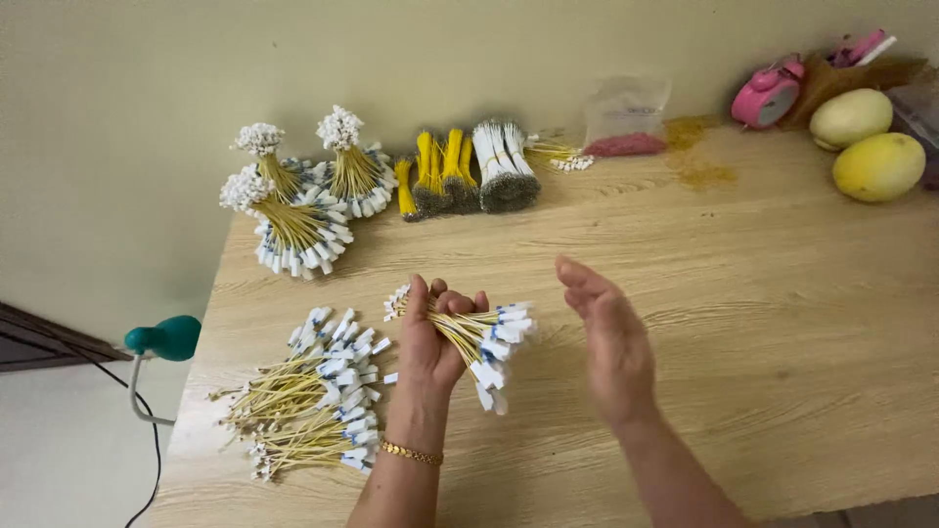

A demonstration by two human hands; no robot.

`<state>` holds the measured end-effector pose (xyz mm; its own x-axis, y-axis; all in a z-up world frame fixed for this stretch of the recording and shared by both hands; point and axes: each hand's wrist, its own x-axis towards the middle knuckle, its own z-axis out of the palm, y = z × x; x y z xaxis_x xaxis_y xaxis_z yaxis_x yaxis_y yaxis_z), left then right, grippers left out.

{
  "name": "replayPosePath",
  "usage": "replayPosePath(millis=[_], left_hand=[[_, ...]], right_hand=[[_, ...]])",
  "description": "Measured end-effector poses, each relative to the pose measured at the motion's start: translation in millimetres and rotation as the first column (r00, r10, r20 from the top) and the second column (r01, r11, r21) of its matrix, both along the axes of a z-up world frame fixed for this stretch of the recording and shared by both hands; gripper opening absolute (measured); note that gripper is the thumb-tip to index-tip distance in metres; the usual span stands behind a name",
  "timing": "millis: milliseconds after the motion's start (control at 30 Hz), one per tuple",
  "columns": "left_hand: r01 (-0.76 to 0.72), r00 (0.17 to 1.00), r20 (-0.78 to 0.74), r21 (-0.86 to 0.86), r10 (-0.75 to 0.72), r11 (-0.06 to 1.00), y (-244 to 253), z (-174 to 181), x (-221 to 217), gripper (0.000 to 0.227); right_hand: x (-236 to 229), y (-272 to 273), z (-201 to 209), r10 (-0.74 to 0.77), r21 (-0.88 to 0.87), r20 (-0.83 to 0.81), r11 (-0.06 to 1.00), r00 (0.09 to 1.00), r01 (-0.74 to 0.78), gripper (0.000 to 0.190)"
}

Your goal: Bundling sets of small wires together using rubber bands.

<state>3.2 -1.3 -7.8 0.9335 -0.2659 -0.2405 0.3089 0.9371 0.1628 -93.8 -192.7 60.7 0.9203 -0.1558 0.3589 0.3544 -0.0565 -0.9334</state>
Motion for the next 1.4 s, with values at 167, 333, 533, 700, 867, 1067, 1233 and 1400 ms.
replayPosePath(millis=[167,333,533,700,867,1067,1233,1400], left_hand=[[0.034,0.999,0.02,0.005,-0.034,0.999,-19,2,-14,0.023],[-0.022,1.0,-0.006,-0.059,0.022,0.998,-11,-2,-12,0.027],[-0.082,0.996,0.004,-0.172,0.084,0.982,-2,-14,-9,0.038],[-0.024,0.96,0.257,-0.331,0.115,0.943,36,-24,-1,0.044],[-0.071,0.979,0.15,-0.369,0.135,0.927,28,5,-12,0.046],[-0.1,0.97,0.192,-0.235,0.147,0.967,-4,17,-28,0.051],[-0.123,0.977,0.136,-0.26,0.162,0.958,23,11,-21,0.051],[-0.24,0.969,-0.11,-0.205,0.221,0.949,16,31,-27,0.048]], right_hand=[[8,32,-19,-0.107,-0.068,0.026,0.992,0.994,0.109,0.065],[12,38,-11,-0.115,-0.093,0.11,0.988,0.987,0.125,0.065],[14,51,-21,-0.033,-0.138,0.095,0.989,0.995,0.046,0.069],[17,15,-6,-0.242,-0.073,0.145,0.964,0.959,0.255,0.068],[15,24,-6,-0.277,0.113,0.063,0.957,0.959,0.268,0.069],[24,51,-18,-0.044,0.165,0.073,0.986,0.996,0.032,0.071],[10,32,-12,-0.088,0.104,0.068,0.991,0.994,0.08,0.07],[-13,51,-19,-0.156,0.104,0.105,0.984,0.982,0.145,0.067]])
